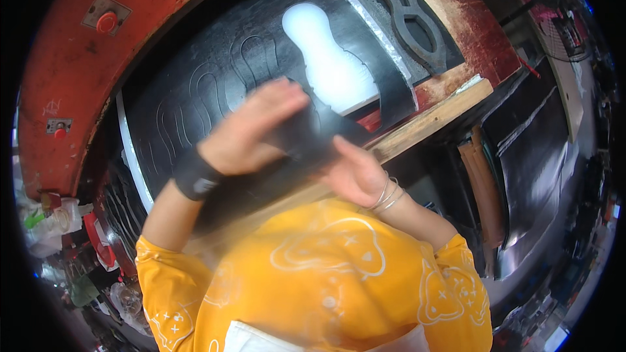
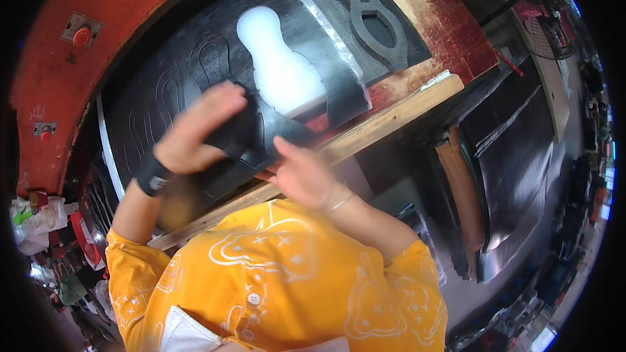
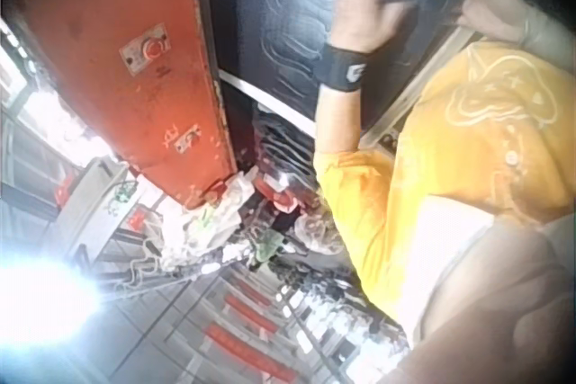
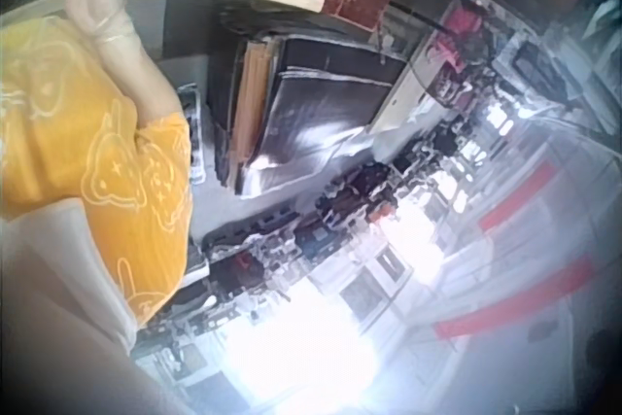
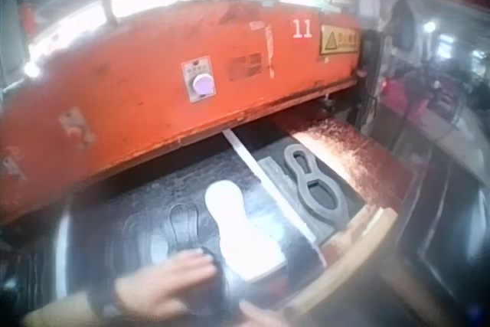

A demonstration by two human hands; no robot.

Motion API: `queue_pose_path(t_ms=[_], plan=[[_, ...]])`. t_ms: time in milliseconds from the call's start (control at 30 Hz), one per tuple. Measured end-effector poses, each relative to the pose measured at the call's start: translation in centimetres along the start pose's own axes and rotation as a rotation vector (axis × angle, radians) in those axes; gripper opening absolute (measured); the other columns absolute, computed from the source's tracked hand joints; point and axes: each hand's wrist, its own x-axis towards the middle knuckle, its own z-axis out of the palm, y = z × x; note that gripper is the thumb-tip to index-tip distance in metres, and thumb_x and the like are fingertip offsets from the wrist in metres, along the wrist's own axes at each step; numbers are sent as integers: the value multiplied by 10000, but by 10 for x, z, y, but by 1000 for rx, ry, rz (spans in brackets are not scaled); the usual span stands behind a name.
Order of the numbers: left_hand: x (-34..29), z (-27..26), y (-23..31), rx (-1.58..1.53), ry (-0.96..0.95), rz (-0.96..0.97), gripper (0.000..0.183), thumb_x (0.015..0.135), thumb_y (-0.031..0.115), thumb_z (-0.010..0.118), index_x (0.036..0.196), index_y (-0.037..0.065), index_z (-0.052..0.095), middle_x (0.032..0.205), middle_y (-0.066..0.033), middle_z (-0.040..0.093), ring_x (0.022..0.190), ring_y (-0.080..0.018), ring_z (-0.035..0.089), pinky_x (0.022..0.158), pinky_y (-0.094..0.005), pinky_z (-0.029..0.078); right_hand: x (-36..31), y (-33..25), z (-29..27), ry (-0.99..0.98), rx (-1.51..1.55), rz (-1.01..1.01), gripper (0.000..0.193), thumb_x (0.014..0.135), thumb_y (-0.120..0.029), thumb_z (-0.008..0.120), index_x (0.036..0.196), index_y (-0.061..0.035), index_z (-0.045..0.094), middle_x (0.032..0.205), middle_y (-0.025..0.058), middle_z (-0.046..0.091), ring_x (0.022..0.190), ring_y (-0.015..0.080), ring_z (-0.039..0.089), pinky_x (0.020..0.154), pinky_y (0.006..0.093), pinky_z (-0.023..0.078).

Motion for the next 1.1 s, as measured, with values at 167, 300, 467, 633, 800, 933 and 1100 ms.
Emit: queue_pose_path(t_ms=[167, 300, 467, 633, 800, 933, 1100], plan=[[-8, 31, -22, 239, 63, 40, 658, 647, 3, 662, 1284, 109, 533, 1305, -144, 534, 1230, -362, 475, 1055, -473, 358, 9, 15, 8, 109, -43, -216, 344, 1001, -288, 411, 1282, -104, 483, 1231, 64, 562, 1157, 212, 501, 1005, 406, 382], [-7, -15, -46, 59, 469, -468, 607, 678, -66, 602, 1261, 97, 564, 1136, -141, 642, 1003, -309, 605, 887, -380, 471, 9, 20, 3, 202, -193, -354, 441, 975, -355, 456, 1241, -8, 515, 1208, 121, 569, 1167, 270, 493, 1052, 423, 344], [-52, -128, -46, 469, 965, -189, 548, 718, 69, 687, 1251, 22, 571, 1162, -165, 640, 1012, -285, 640, 741, -295, 500, 7, 43, 6, 219, -206, -216, 406, 977, -306, 466, 1271, -29, 505, 1234, 136, 563, 1181, 260, 507, 1033, 419, 383], [-86, -66, -20, 0, 143, 62, 623, 705, 19, 674, 1307, 66, 522, 1278, -189, 543, 1229, -344, 491, 1050, -424, 381, 25, 93, 24, 70, -105, 6, 369, 978, -240, 481, 1286, -38, 484, 1147, 70, 595, 1073, 194, 553, 983, 405, 398], [-102, 1, -29, 172, 49, 54, 663, 646, 11, 671, 1286, 126, 539, 1335, -151, 505, 1269, -368, 439, 1060, -484, 346, 35, 114, 31, 145, -175, -254, 340, 1006, -239, 406, 1206, -18, 568, 1185, 89, 597, 1066, 198, 558, 961, 371, 410], [-102, -20, -53, -43, 324, -64, 561, 699, -12, 624, 1242, 126, 591, 1177, -149, 620, 1162, -284, 552, 984, -365, 433, 37, 117, 27, 235, -423, -434, 367, 996, -235, 432, 1233, 25, 537, 1199, 113, 584, 1108, 227, 539, 978, 373, 404], [-126, -135, -50, -31, 914, -148, 548, 700, -10, 638, 1237, 83, 589, 1229, -157, 589, 1205, -307, 520, 1012, -387, 421, 36, 129, 26, 237, -289, -309, 399, 985, -289, 450, 1268, -18, 525, 1242, 133, 567, 1191, 276, 500, 1054, 463, 354]])
